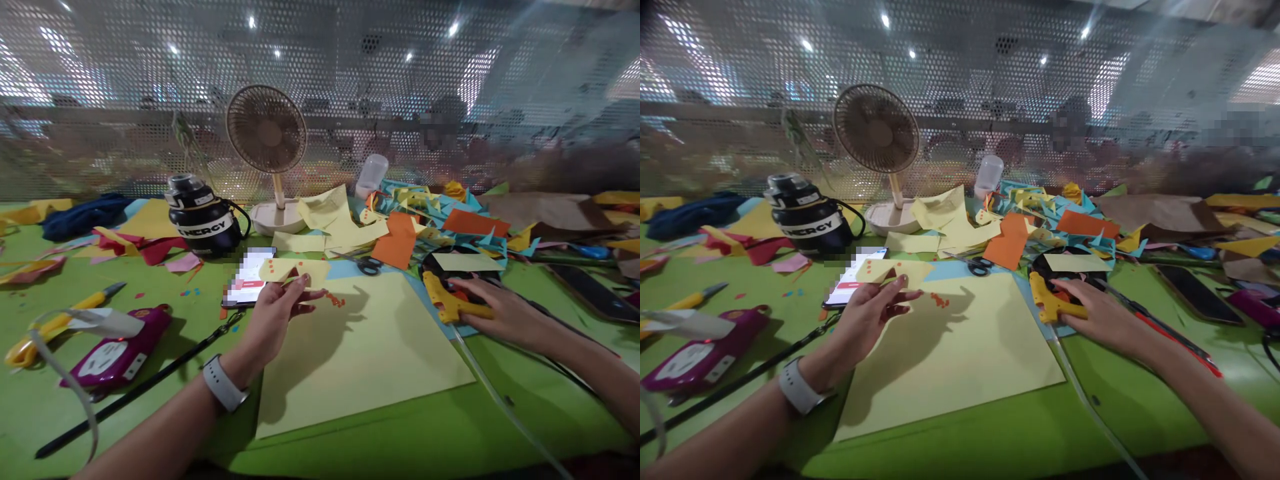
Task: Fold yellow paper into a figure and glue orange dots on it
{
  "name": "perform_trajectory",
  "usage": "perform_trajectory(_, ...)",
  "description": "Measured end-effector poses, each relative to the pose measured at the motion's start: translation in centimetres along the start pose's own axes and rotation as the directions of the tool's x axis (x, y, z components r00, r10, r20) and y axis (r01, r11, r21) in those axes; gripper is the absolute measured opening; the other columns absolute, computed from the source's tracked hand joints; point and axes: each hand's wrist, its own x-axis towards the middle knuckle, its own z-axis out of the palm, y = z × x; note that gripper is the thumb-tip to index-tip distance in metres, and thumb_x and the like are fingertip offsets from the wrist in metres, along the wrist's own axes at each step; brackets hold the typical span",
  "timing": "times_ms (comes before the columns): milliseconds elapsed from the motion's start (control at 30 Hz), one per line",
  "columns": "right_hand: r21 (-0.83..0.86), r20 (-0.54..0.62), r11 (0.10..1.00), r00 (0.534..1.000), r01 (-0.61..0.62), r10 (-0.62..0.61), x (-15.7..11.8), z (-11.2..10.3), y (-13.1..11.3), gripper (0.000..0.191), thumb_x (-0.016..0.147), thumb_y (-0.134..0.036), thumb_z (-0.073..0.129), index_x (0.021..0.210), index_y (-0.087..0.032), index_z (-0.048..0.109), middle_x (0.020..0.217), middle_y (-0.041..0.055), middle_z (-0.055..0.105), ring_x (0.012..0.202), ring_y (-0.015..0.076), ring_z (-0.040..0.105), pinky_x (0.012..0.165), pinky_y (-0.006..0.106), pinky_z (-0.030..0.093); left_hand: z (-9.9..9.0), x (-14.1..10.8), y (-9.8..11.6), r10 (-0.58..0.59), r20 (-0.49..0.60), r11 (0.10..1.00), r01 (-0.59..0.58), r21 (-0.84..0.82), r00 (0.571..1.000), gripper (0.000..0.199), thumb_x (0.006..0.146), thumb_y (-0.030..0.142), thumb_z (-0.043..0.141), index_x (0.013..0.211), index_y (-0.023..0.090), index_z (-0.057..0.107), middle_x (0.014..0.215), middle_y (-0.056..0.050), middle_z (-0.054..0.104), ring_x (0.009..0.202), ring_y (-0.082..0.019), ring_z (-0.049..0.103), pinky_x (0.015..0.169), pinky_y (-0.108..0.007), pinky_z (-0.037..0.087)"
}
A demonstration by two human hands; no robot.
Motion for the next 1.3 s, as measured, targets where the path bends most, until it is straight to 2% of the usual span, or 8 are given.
perform_trajectory(233, 0.183, -0.088, 0.982, 0.996, 0.037, -0.021, 0.6, -2.4, -4.5, 0.041, 0.077, -0.041, 0.053, 0.108, -0.018, 0.065, 0.113, 0.0151, 0.064, 0.101, 0.0318, 0.060, 0.087, 0.045, 0.047, 0.4, -0.3, -0.1, 0.004, 0.018, 0.999, -0.004, 0.051, 1.000, 0.024, 0.074, 0.037, 0.071, 0.076, 0.014, 0.064, 0.054, -0.001, 0.067, 0.054, -0.013, 0.065, 0.057, -0.021, 0.050)
perform_trajectory(400, 0.775, 0.338, 0.604, 0.930, -0.186, -0.148, 3.8, -2.4, -13.8, 0.034, 0.083, -0.041, 0.058, 0.108, -0.018, 0.062, 0.094, 0.0068, 0.067, 0.075, 0.0159, 0.064, 0.066, 0.028, 0.050, 0.9, -0.8, 0.0, 0.031, 0.053, 0.987, -0.039, 0.153, 0.998, 0.027, 0.078, 0.037, 0.066, 0.067, 0.012, 0.064, 0.051, -0.003, 0.066, 0.050, -0.012, 0.061, 0.057, -0.021, 0.048)
perform_trajectory(700, 0.896, 0.444, 0.068, 0.881, -0.439, -0.166, 7.7, 2.0, -20.1, 0.034, 0.065, -0.042, 0.078, 0.075, -0.015, 0.060, 0.058, -0.0074, 0.047, 0.043, 0.0022, 0.031, 0.039, 0.017, 0.021, 0.9, -1.1, 0.1, 0.103, 0.159, 0.960, -0.140, 0.241, 0.982, 0.028, 0.083, 0.036, 0.058, 0.064, 0.015, 0.060, 0.043, 0.002, 0.060, 0.041, -0.009, 0.053, 0.051, -0.019, 0.043)
perform_trajectory(933, 0.860, 0.459, 0.384, 0.838, -0.336, -0.294, 4.8, 1.1, -18.1, 0.036, 0.066, -0.047, 0.075, 0.071, -0.013, 0.068, 0.056, -0.0038, 0.055, 0.047, 0.0055, 0.042, 0.044, 0.019, 0.032, 0.3, -0.3, 0.3, 0.145, 0.041, 0.982, -0.149, 0.113, 0.989, 0.030, 0.081, 0.036, 0.061, 0.059, 0.016, 0.058, 0.041, 0.003, 0.057, 0.040, -0.007, 0.051, 0.051, -0.018, 0.045)
perform_trajectory(1033, 0.782, 0.604, 0.574, 0.522, -0.242, -0.603, 3.0, -1.1, -17.0, 0.040, 0.074, -0.053, 0.066, 0.067, -0.014, 0.070, 0.054, -0.0019, 0.056, 0.049, 0.0079, 0.049, 0.048, 0.020, 0.037, 0.1, 0.1, 0.2, 0.134, 0.006, 0.989, -0.134, 0.065, 0.991, 0.024, 0.078, 0.034, 0.064, 0.064, 0.015, 0.060, 0.042, 0.004, 0.057, 0.041, -0.008, 0.052, 0.049, -0.018, 0.045)
perform_trajectory(1067, 0.769, 0.589, 0.631, 0.495, -0.103, -0.638, 2.7, -1.6, -16.7, 0.040, 0.075, -0.054, 0.064, 0.071, -0.015, 0.071, 0.059, -0.0001, 0.059, 0.056, 0.0101, 0.054, 0.053, 0.022, 0.040, 0.1, 0.2, 0.1, 0.127, 0.002, 0.990, -0.127, 0.068, 0.992, 0.023, 0.078, 0.034, 0.064, 0.065, 0.015, 0.061, 0.042, 0.003, 0.058, 0.041, -0.008, 0.052, 0.049, -0.018, 0.045)
perform_trajectory(1200, 0.384, 0.152, 0.831, 0.860, 0.402, -0.487, 3.6, -0.8, -15.9, 0.045, 0.085, -0.055, 0.052, 0.104, -0.018, 0.070, 0.101, 0.0103, 0.065, 0.091, 0.0216, 0.060, 0.080, 0.034, 0.047, 0.3, 0.1, -0.1, 0.092, -0.024, 0.990, -0.089, 0.108, 0.995, 0.025, 0.077, 0.034, 0.064, 0.062, 0.015, 0.059, 0.041, 0.003, 0.058, 0.041, -0.008, 0.053, 0.050, -0.018, 0.045)
perform_trajectory(1300, 0.101, -0.009, 0.897, 0.902, 0.431, -0.432, 5.2, 1.7, -15.2, 0.059, 0.089, -0.057, 0.041, 0.132, -0.018, 0.052, 0.135, 0.0179, 0.049, 0.122, 0.0320, 0.045, 0.098, 0.047, 0.038, 0.4, -0.1, -0.2, 0.067, -0.058, 0.988, -0.058, 0.146, 0.996, 0.027, 0.076, 0.035, 0.064, 0.059, 0.015, 0.058, 0.042, 0.002, 0.058, 0.041, -0.008, 0.053, 0.049, -0.018, 0.044)
